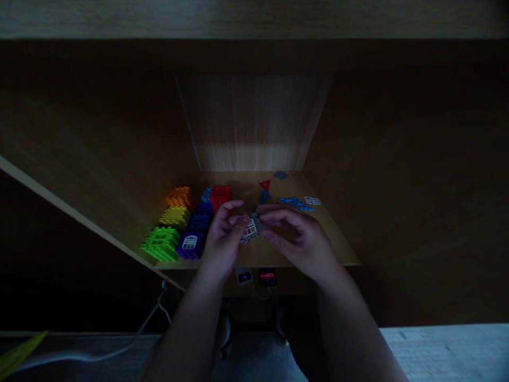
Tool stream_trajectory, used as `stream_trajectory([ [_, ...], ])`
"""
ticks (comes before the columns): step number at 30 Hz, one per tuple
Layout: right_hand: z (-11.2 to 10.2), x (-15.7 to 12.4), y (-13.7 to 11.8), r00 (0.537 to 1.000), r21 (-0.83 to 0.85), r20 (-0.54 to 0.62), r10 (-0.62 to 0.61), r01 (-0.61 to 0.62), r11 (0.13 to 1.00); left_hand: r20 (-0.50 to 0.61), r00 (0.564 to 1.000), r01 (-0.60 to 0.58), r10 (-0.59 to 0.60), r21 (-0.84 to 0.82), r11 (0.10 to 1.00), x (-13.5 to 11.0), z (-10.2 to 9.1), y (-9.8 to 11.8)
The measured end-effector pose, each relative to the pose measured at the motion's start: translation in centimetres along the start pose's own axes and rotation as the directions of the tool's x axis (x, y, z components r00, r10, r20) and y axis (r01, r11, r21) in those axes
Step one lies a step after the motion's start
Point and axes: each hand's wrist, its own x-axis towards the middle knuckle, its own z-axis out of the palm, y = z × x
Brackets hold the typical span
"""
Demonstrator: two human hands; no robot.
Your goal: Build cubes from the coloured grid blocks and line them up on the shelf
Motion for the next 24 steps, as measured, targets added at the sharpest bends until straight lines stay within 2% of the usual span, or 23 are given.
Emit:
stream_trajectory([
  [4,0.0,-0.1,0.5,0.995,0.151,0.083,0.046,-0.059,0.987,0.018,0.996,0.083,-0.082,-0.021,0.996,0.0,0.2,0.2],
  [8,0.0,-0.1,0.7,0.994,0.191,0.101,0.049,-0.068,0.979,0.030,0.996,0.080,-0.080,-0.011,0.997,0.0,0.0,0.0],
  [16,-0.6,0.2,0.8,0.992,0.055,0.124,-0.011,0.004,0.998,0.011,0.998,0.068,-0.068,-0.038,0.997,-0.1,0.2,0.2],
  [21,-0.8,0.3,1.5,0.996,-0.055,0.090,-0.020,0.025,0.998,-0.002,1.000,-0.010,0.010,-0.050,0.999,0.1,0.2,-0.3],
  [24,-0.8,0.4,2.0,0.999,-0.138,0.032,-0.035,0.039,0.990,0.011,0.999,-0.049,0.049,-0.028,0.998,0.4,-0.2,-0.7],
])
